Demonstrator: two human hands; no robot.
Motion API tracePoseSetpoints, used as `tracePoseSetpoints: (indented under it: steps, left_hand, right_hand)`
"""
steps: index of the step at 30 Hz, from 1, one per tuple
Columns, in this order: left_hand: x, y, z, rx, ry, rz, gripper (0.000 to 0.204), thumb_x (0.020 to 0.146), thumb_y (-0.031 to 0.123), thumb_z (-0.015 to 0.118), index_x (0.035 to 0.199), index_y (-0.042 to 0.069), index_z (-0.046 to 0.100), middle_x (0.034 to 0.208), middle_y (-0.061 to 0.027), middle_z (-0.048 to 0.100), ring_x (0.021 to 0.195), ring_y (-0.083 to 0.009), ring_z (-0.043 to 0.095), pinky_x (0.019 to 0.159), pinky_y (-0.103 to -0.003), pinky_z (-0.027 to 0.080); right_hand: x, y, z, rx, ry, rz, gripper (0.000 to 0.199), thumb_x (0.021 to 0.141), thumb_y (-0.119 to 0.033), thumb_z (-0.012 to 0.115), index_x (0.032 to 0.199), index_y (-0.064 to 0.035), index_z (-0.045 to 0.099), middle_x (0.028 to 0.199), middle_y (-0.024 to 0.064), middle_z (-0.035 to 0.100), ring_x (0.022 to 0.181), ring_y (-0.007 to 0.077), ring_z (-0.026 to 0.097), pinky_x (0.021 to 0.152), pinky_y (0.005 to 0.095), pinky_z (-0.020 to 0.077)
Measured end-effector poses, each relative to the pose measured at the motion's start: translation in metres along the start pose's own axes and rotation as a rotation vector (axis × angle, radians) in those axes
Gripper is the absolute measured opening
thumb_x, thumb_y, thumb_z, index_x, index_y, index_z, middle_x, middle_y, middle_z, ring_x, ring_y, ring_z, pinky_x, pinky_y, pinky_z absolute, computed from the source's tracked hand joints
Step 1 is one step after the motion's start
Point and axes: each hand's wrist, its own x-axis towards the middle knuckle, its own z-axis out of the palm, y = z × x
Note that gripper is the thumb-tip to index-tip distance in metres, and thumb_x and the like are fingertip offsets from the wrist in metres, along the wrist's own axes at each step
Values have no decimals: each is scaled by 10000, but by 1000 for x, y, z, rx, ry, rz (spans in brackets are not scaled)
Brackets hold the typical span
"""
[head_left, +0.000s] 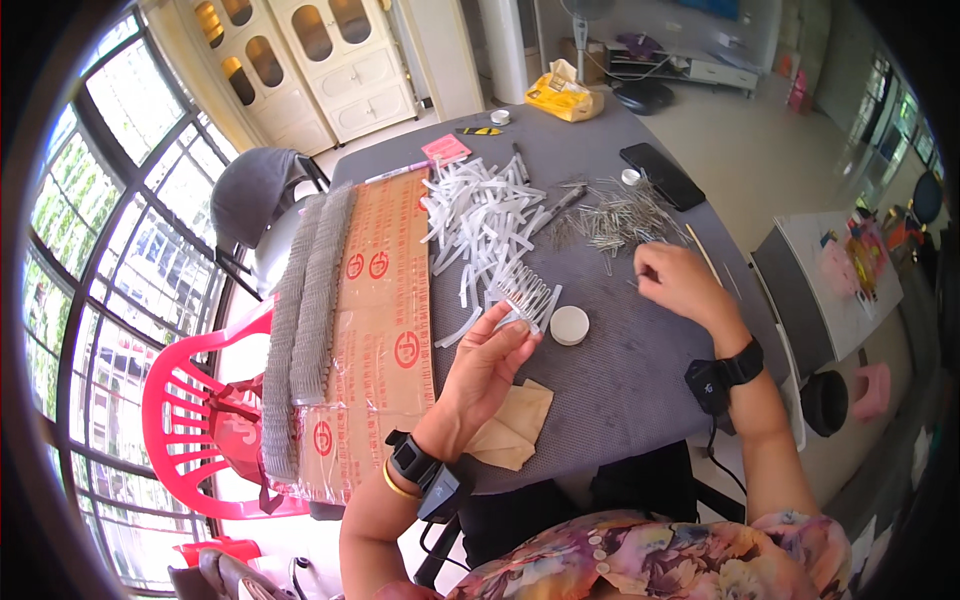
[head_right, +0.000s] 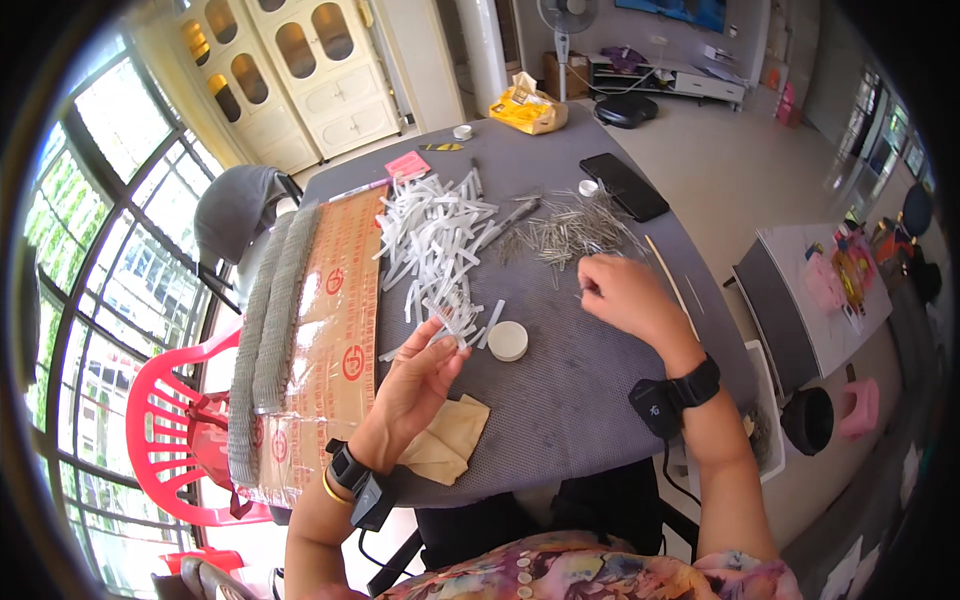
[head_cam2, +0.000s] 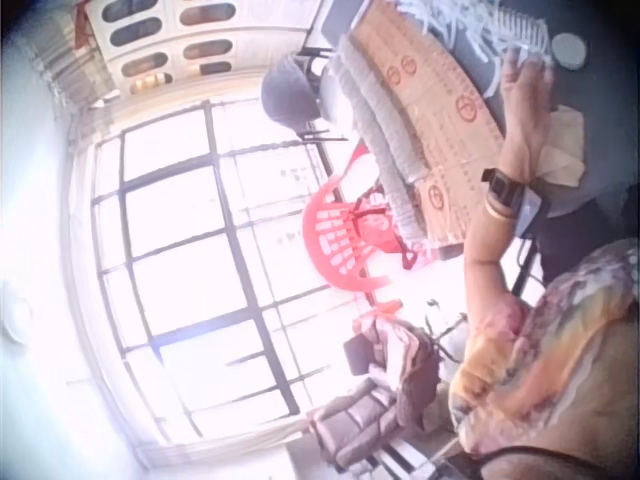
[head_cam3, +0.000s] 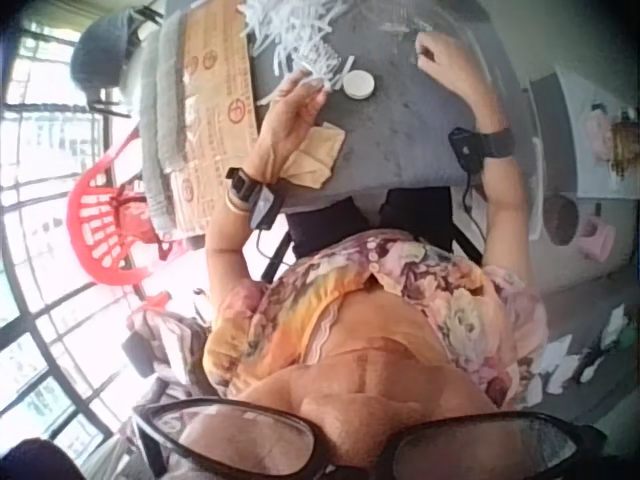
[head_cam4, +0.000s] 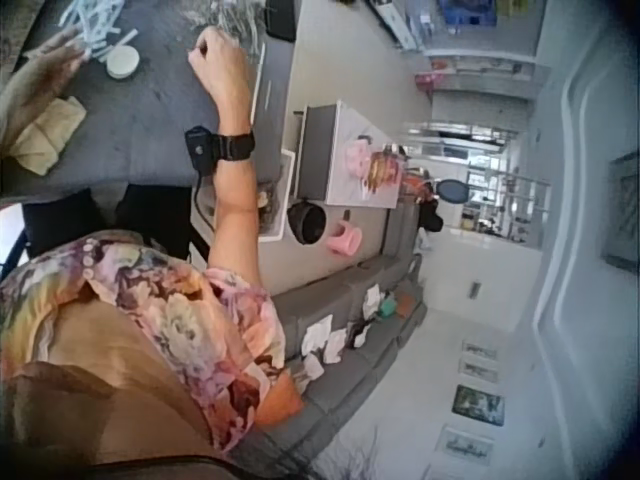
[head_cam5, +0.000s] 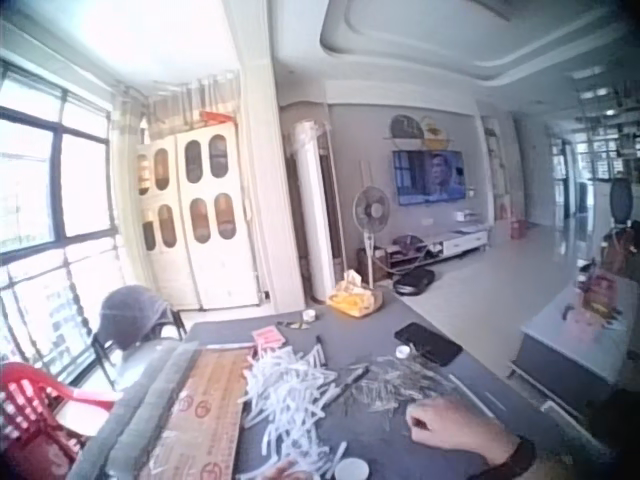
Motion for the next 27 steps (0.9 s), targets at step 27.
tracePoseSetpoints:
  steps: [27]
  left_hand:
    - [0,-1,1,73,-84,-29,305,815,3,563,1111,60,515,875,-68,610,790,-183,624,680,-197,527]
  right_hand:
    - [13,-21,25,384,158,-115,134,735,-102,652,831,-16,614,669,74,590,582,144,565,541,252,436]
